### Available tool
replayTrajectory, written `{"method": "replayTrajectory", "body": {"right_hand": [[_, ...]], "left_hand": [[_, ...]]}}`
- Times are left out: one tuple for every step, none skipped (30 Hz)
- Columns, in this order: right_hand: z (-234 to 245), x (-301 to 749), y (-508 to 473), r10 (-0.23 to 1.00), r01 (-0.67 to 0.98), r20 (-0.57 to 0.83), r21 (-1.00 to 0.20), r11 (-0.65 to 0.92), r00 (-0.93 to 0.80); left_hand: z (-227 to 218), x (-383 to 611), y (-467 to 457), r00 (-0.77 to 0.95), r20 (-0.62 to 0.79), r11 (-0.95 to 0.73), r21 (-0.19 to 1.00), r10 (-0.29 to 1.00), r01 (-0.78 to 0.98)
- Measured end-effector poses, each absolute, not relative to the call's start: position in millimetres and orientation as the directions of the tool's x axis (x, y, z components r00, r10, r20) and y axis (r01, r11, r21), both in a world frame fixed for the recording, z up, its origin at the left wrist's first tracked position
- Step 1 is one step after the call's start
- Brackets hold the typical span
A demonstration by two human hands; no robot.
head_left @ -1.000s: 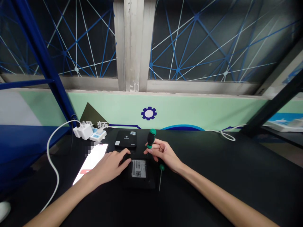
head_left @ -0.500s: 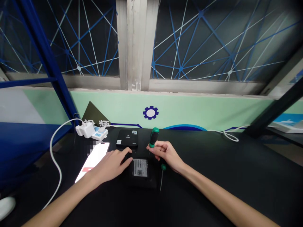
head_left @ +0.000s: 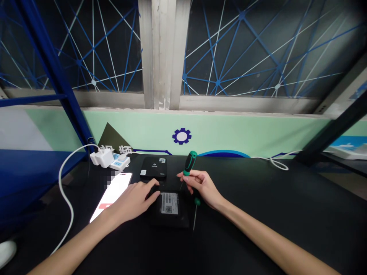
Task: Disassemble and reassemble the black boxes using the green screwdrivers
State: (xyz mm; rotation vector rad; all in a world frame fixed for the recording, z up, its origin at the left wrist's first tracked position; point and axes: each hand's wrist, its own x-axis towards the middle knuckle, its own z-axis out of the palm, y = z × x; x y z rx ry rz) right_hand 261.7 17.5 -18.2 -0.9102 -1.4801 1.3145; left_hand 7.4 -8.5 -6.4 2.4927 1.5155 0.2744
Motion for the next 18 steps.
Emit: {"method": "replayTrajectory", "body": {"right_hand": [[-18.3, 261.7, 17.3, 0.942, -0.062, 0.17, -0.985, 0.159, -0.291], [-18.5, 261.7, 17.3, 0.942, -0.078, 0.182, -0.983, 0.166, -0.282], [-19.0, 261.9, 17.6, 0.942, -0.094, 0.192, -0.98, 0.173, -0.274], [-19.7, 262.1, 18.0, 0.943, -0.108, 0.201, -0.978, 0.178, -0.267], [-20.4, 262.4, 18.5, 0.943, -0.119, 0.206, -0.976, 0.18, -0.263], [-21.0, 262.6, 19.0, 0.943, -0.126, 0.209, -0.975, 0.182, -0.26], [-21.6, 262.8, 19.3, 0.942, -0.13, 0.211, -0.975, 0.182, -0.26], [-22.0, 263.0, 19.5, 0.942, -0.129, 0.21, -0.975, 0.181, -0.263], [-22.3, 263.0, 19.4, 0.941, -0.126, 0.21, -0.975, 0.181, -0.267], [-22.3, 263.0, 19.2, 0.939, -0.123, 0.21, -0.975, 0.183, -0.271], [-22.2, 263.0, 18.8, 0.938, -0.117, 0.21, -0.976, 0.184, -0.276], [-22.0, 262.9, 18.4, 0.937, -0.111, 0.208, -0.977, 0.183, -0.28], [-21.8, 262.8, 18.0, 0.937, -0.104, 0.205, -0.978, 0.183, -0.284], [-21.5, 262.7, 17.7, 0.937, -0.097, 0.202, -0.979, 0.181, -0.286], [-21.4, 262.6, 17.5, 0.937, -0.088, 0.198, -0.98, 0.18, -0.288], [-21.3, 262.5, 17.4, 0.937, -0.08, 0.196, -0.98, 0.18, -0.291], [-21.3, 262.4, 17.4, 0.936, -0.07, 0.194, -0.981, 0.181, -0.294], [-21.3, 262.3, 17.3, 0.935, -0.06, 0.193, -0.981, 0.184, -0.298]], "left_hand": [[-6.2, 7.4, -8.5, 0.454, 0.049, -0.449, 0.277, 0.889, 0.849], [-6.0, 7.5, -8.6, 0.455, 0.046, -0.449, 0.28, 0.889, 0.849], [-5.8, 7.6, -8.7, 0.455, 0.043, -0.448, 0.283, 0.889, 0.848], [-5.5, 7.8, -8.8, 0.455, 0.041, -0.446, 0.285, 0.89, 0.848], [-5.2, 8.0, -8.9, 0.455, 0.04, -0.446, 0.286, 0.89, 0.848], [-5.0, 8.2, -9.0, 0.455, 0.039, -0.446, 0.287, 0.89, 0.848], [-4.8, 8.3, -9.1, 0.455, 0.039, -0.447, 0.288, 0.889, 0.847], [-4.7, 8.4, -9.1, 0.455, 0.041, -0.447, 0.288, 0.889, 0.847], [-4.8, 8.4, -9.1, 0.455, 0.043, -0.447, 0.288, 0.89, 0.847], [-4.9, 8.4, -9.0, 0.455, 0.044, -0.448, 0.287, 0.889, 0.847], [-5.0, 8.2, -8.9, 0.455, 0.047, -0.448, 0.285, 0.889, 0.847], [-5.2, 8.0, -8.8, 0.455, 0.048, -0.449, 0.283, 0.889, 0.848], [-5.3, 7.8, -8.7, 0.454, 0.049, -0.449, 0.28, 0.889, 0.849], [-5.5, 7.5, -8.6, 0.455, 0.049, -0.45, 0.278, 0.889, 0.849], [-5.8, 7.3, -8.4, 0.456, 0.05, -0.451, 0.278, 0.889, 0.848], [-6.1, 7.0, -8.2, 0.457, 0.051, -0.452, 0.277, 0.888, 0.848], [-6.4, 6.8, -8.1, 0.458, 0.052, -0.453, 0.276, 0.887, 0.847], [-6.9, 6.7, -7.9, 0.46, 0.053, -0.455, 0.275, 0.887, 0.847]]}}
